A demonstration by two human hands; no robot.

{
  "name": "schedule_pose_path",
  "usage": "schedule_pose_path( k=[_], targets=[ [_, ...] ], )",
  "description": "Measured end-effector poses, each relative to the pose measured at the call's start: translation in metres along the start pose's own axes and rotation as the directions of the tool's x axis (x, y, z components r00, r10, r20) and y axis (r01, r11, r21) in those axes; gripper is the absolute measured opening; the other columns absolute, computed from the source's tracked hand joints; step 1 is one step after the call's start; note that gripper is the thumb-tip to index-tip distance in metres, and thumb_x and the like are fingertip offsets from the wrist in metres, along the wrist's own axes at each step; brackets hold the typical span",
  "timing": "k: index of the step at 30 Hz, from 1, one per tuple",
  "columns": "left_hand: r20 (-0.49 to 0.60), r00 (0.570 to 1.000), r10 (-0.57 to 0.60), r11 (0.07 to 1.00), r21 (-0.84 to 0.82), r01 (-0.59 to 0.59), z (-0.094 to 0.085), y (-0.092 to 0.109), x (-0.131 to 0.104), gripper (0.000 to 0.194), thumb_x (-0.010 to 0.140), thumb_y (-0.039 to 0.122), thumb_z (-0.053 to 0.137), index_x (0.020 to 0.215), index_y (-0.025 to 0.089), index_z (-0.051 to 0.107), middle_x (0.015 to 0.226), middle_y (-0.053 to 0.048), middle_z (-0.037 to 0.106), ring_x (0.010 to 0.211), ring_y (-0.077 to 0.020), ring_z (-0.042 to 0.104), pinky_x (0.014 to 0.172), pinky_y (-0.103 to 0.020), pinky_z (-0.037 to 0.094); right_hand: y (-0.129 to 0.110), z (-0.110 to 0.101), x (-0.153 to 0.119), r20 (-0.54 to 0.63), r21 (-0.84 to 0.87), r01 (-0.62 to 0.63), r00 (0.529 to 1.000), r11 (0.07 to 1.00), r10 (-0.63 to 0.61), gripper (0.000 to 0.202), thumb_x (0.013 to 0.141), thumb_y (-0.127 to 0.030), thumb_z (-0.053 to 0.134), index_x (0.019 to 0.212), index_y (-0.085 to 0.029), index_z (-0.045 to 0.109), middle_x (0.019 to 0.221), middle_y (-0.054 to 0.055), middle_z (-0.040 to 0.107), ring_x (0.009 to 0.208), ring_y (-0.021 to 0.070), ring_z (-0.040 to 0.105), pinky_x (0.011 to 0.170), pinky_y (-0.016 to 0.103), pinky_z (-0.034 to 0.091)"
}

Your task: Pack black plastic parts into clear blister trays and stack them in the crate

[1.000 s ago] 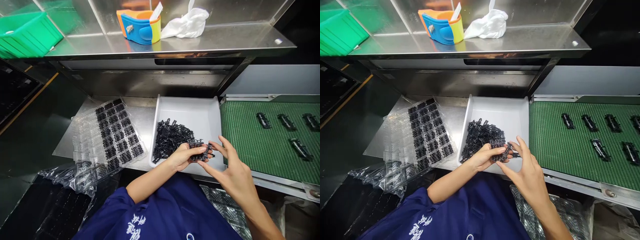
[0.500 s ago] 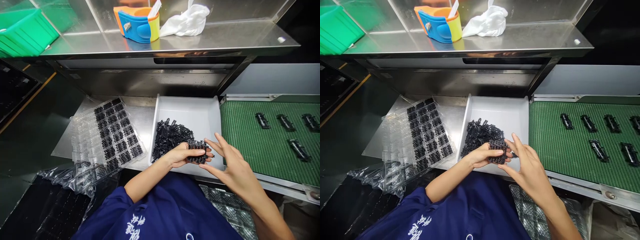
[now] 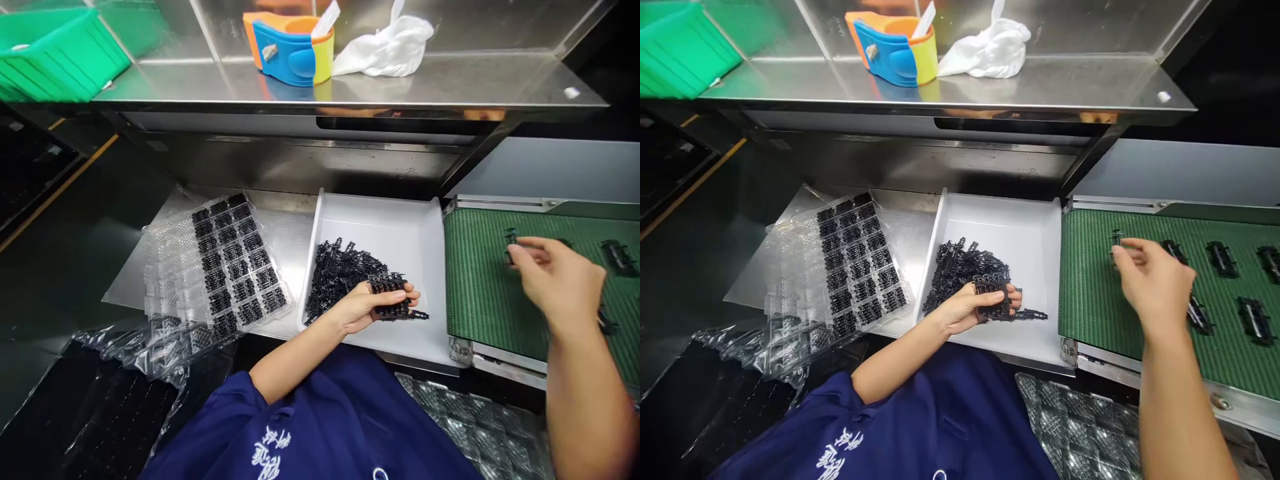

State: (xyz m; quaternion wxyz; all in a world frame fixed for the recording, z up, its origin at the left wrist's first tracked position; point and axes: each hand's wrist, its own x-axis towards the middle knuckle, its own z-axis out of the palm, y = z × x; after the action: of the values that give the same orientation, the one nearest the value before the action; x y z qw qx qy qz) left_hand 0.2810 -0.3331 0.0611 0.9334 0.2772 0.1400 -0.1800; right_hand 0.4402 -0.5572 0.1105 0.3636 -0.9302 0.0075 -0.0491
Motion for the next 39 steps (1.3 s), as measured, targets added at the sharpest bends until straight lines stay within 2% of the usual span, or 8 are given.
schedule_pose_path(
  k=[4,7,12,16,23,30,34,39],
  targets=[
    [-0.066,0.997,0.029,1.0,-0.01,-0.029,0.0,0.0,-0.006,0.048,0.06,0.033,0.093,0.099,0.011,0.075,0.101,-0.012,0.075,0.093,-0.0215,0.072,0.101,-0.04,0.05,-0.032,0.023,-0.089,0.248,0.275,0.127,0.948,0.953,-0.198,0.046,0.089,-0.058,0.056,0.117,-0.022,0.067,0.081,0.005,0.073,0.066,0.0201,0.068,0.069,0.039,0.058],
    [-0.13,0.989,0.077,0.997,-0.007,-0.078,-0.001,0.002,-0.014,0.054,0.054,0.038,0.095,0.096,0.01,0.075,0.095,-0.011,0.075,0.087,-0.0209,0.072,0.09,-0.035,0.053,-0.046,0.04,-0.135,0.177,0.233,0.395,0.881,0.889,-0.438,0.034,0.097,-0.048,0.053,0.109,-0.022,0.073,0.088,0.006,0.074,0.073,0.0186,0.068,0.071,0.034,0.056],
    [-0.175,0.979,0.1,0.995,0.032,-0.096,-0.015,0.013,-0.037,0.053,0.055,0.037,0.094,0.097,0.011,0.075,0.096,-0.01,0.075,0.083,-0.0172,0.07,0.08,-0.03,0.055,-0.052,0.046,-0.138,0.28,0.135,0.724,0.627,0.676,-0.727,0.04,0.094,-0.052,0.06,0.123,-0.026,0.067,0.111,0.01,0.069,0.102,0.0268,0.065,0.084,0.041,0.056],
    [-0.111,0.993,0.037,0.997,0.072,-0.029,-0.031,0.02,-0.058,0.054,0.058,0.033,0.093,0.105,0.013,0.074,0.103,-0.011,0.075,0.087,-0.0177,0.071,0.077,-0.028,0.055,-0.059,0.049,-0.127,0.423,0.309,0.731,0.467,0.609,-0.776,0.041,0.087,-0.052,0.069,0.119,-0.027,0.062,0.145,0.01,0.056,0.131,0.0322,0.055,0.107,0.051,0.049],
    [-0.114,0.99,0.078,0.993,-0.075,-0.087,-0.047,0.03,-0.085,0.044,0.064,0.024,0.089,0.103,0.012,0.074,0.103,-0.013,0.076,0.084,-0.0211,0.073,0.081,-0.035,0.058,-0.082,0.082,-0.142,0.396,0.591,0.452,0.559,0.669,-0.728,0.071,0.077,-0.038,0.083,0.138,-0.03,0.048,0.141,0.008,0.06,0.132,0.0289,0.056,0.115,0.051,0.045],
    [-0.076,0.989,0.125,0.988,-0.086,-0.131,-0.076,0.043,-0.108,0.059,0.055,0.032,0.094,0.107,0.012,0.074,0.107,-0.014,0.075,0.083,-0.0192,0.073,0.075,-0.029,0.058,-0.116,0.106,-0.149,0.488,0.49,0.554,0.465,0.673,-0.739,0.069,0.08,-0.044,0.08,0.14,-0.03,0.05,0.14,0.006,0.061,0.128,0.0291,0.059,0.113,0.049,0.047],
    [-0.119,0.974,0.194,0.978,-0.06,-0.202,-0.087,0.05,-0.123,0.06,0.053,0.037,0.095,0.105,0.012,0.075,0.104,-0.013,0.076,0.082,-0.0192,0.073,0.082,-0.032,0.057,-0.12,0.134,-0.151,0.547,0.637,0.372,0.399,0.675,-0.736,0.071,0.079,-0.048,0.079,0.14,-0.029,0.048,0.149,0.01,0.053,0.137,0.032,0.051,0.113,0.053,0.046],
    [-0.249,0.855,0.455,0.888,0.202,-0.413,-0.093,0.063,-0.147,0.055,0.059,0.043,0.09,0.104,0.014,0.076,0.109,-0.01,0.076,0.11,-0.0258,0.068,0.107,-0.04,0.047,-0.121,0.178,-0.16,0.683,0.61,-0.054,0.542,0.791,-0.49,0.033,0.09,-0.044,0.065,0.119,-0.032,0.059,0.126,0.007,0.068,0.113,0.0266,0.068,0.092,0.042,0.061]
  ],
)
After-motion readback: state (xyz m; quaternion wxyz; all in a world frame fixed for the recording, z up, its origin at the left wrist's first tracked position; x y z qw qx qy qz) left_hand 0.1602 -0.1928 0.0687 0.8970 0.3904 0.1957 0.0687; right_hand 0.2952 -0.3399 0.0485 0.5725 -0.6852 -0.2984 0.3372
